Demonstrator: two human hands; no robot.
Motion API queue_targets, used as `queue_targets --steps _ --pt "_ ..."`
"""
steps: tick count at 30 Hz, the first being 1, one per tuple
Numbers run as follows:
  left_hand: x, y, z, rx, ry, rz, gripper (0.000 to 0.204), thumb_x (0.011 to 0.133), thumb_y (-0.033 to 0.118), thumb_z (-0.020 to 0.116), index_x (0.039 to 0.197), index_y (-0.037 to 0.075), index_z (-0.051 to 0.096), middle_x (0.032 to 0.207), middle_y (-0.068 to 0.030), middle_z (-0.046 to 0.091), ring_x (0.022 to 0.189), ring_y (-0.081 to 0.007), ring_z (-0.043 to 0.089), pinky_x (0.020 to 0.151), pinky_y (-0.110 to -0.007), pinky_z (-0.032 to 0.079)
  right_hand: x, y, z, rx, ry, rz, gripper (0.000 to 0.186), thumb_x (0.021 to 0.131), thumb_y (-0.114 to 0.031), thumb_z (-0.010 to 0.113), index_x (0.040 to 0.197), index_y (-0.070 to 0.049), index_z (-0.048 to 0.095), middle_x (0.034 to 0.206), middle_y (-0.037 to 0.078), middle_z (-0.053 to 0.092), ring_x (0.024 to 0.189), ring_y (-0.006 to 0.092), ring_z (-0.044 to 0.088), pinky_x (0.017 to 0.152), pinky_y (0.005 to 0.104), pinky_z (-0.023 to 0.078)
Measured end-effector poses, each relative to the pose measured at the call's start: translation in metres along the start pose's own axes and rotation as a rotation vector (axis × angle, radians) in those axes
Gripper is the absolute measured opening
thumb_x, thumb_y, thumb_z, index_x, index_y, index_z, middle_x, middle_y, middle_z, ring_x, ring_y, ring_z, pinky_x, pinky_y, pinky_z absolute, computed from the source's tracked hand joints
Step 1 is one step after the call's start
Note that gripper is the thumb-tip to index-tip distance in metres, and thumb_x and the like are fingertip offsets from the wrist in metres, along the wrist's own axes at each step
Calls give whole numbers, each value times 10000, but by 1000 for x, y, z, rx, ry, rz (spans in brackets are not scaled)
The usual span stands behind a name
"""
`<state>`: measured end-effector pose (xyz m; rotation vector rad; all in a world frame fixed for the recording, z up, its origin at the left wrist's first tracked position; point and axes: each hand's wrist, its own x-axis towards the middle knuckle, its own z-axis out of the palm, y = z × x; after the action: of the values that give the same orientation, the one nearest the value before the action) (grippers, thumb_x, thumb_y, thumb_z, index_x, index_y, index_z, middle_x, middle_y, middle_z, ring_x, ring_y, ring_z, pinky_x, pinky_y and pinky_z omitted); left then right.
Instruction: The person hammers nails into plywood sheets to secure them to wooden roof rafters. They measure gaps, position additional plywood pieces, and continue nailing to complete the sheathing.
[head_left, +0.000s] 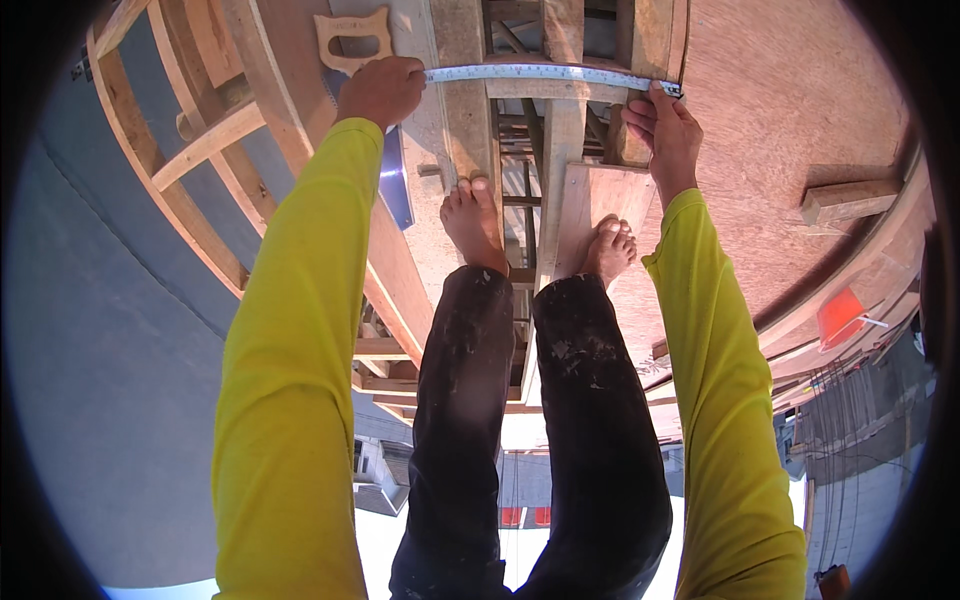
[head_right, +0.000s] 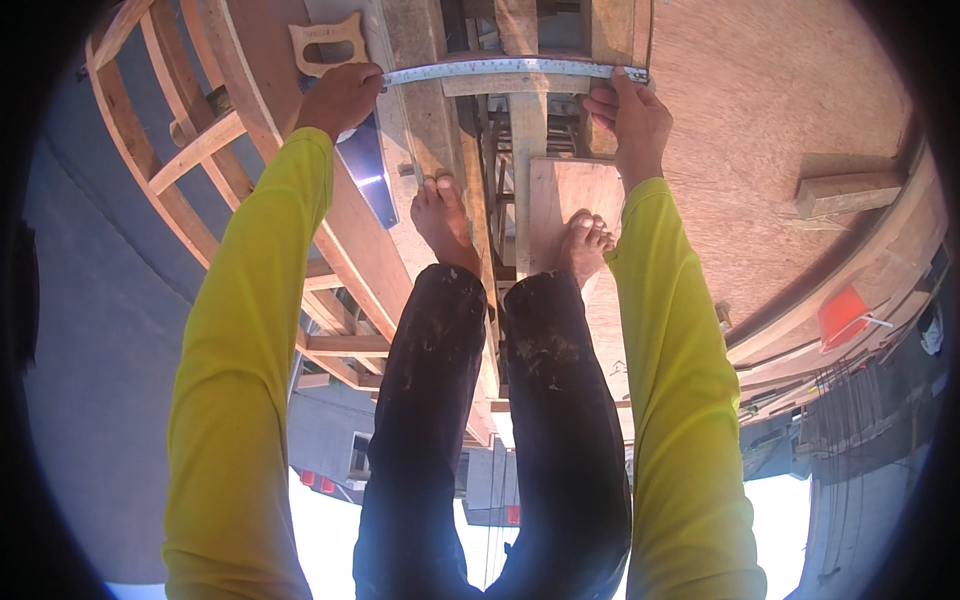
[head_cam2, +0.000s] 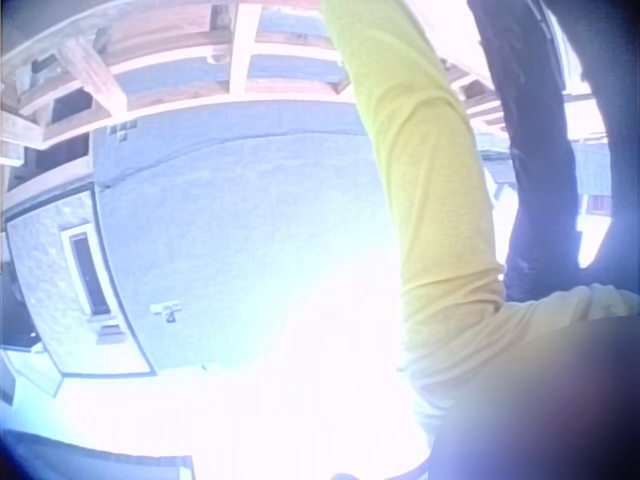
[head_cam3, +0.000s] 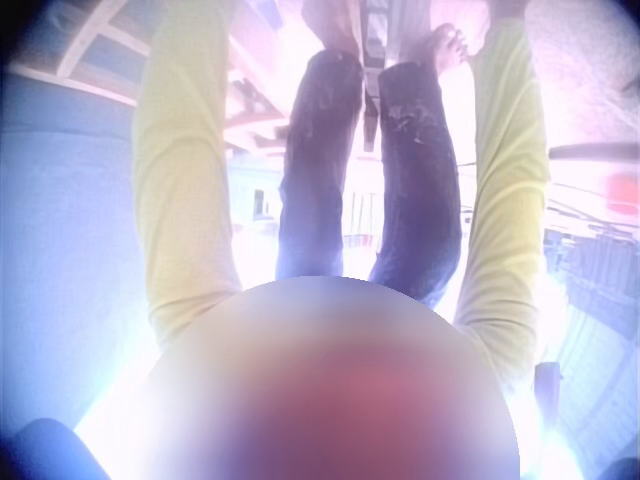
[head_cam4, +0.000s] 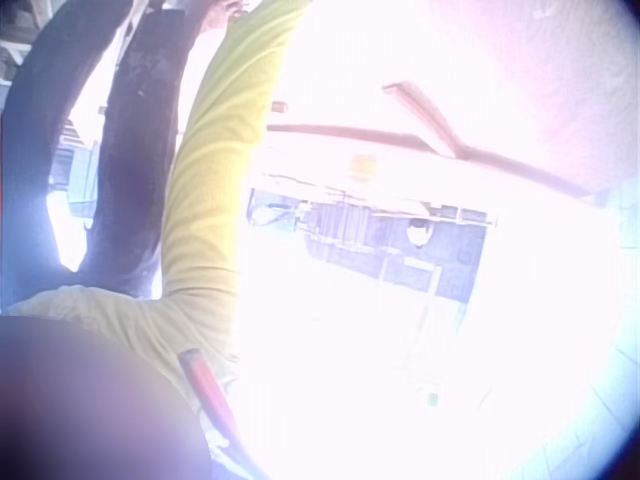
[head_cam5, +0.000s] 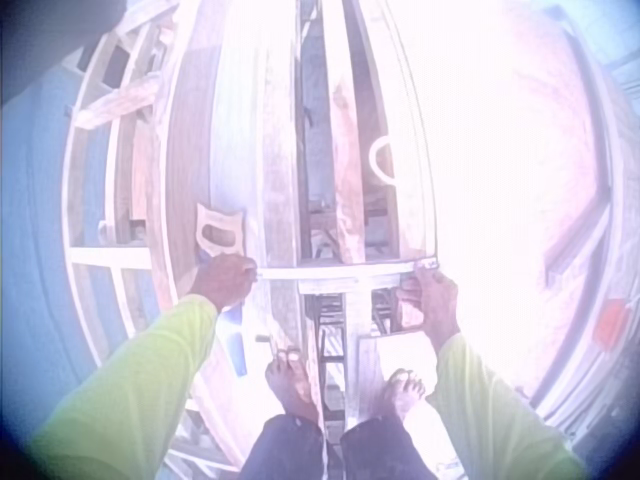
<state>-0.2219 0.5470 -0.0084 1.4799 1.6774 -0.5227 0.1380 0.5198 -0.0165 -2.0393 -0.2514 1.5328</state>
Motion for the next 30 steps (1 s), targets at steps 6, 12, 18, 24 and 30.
queue_targets --steps 6,12,18,24,30 --pt "0 3 -2 17 -19 -3 305 912 296 480 1052 197 732 1059 -107 715 1012 -348 665 888 -478 519 1 0 0 -16 2 25 294 907 -321 738 964 -53 630 865 95 720 766 214 736 649 279 577" --pt "1 6 -2 21 -30 -31 300 917 299 485 1054 202 734 1058 -101 715 1012 -336 666 884 -476 520 -1 0 1 -15 6 21 326 915 -312 727 993 -12 630 866 127 719 766 236 738 653 290 577" --pt "4 -1 5 0 17 3 294 919 297 488 1042 180 728 1018 -111 709 968 -328 670 850 -464 520 0 -1 -1 -21 -15 23 314 907 -334 740 979 -51 625 878 108 723 781 228 740 663 285 580" --pt "4 -1 6 -18 31 16 281 913 282 505 1001 111 711 922 -149 691 854 -323 670 771 -442 513 -1 -1 -1 -23 -11 14 350 924 -312 716 1014 13 622 886 146 720 784 256 741 677 296 579" --pt "8 -12 1 -157 -63 89 262 899 217 543 992 47 720 803 -137 672 727 -255 645 693 -375 499 0 -1 -1 -22 -18 13 344 927 -309 713 1025 8 622 888 147 723 790 258 743 676 296 574"
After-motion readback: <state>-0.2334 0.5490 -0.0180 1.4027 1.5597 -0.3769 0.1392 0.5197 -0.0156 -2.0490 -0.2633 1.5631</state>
